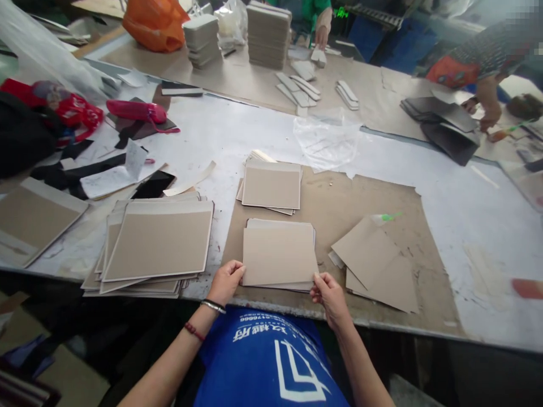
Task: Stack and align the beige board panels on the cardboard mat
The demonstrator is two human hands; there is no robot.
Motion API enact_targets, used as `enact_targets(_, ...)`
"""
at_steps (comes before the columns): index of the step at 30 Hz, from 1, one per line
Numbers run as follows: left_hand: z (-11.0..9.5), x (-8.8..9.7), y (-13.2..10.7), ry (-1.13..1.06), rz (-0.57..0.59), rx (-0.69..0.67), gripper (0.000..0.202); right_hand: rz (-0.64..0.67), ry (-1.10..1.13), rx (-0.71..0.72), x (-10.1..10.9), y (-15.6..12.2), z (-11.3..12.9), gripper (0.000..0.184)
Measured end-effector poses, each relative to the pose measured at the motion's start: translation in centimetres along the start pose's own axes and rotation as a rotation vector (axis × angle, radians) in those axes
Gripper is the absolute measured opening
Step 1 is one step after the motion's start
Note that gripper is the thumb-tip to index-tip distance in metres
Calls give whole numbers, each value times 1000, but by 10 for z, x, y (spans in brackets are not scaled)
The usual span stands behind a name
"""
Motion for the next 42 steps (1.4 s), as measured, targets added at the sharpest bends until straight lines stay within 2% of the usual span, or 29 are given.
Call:
enact_targets(4,1,3,6,127,22,-14,22,-7,-350,121,5,3,-7,42)
enact_targets(8,2,4,7,268,42,-30,21,-95,-778,299,10,1,-14,38)
enact_targets(12,0,3,7,355,50,-28,19,-102,-951,317,11,2,-20,33)
enact_targets(22,-8,-3,10,541,-6,-44,16,-84,-956,259,6,12,-21,30)
enact_targets(34,-6,-1,12,546,35,-3,21,-50,-895,232,8,11,-26,33)
enact_targets(42,-4,-1,16,712,78,19,20,-69,-917,189,5,11,-25,29)
Point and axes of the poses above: each hand's wrist, its own y-axis towards the middle knuckle, its own x-axis out of the back of the hand, z = x × y, the point moved 1 cm from there along y, towards the middle knuckle, and after that the axes turned 3 degrees about -x, right-handed, at the moved point
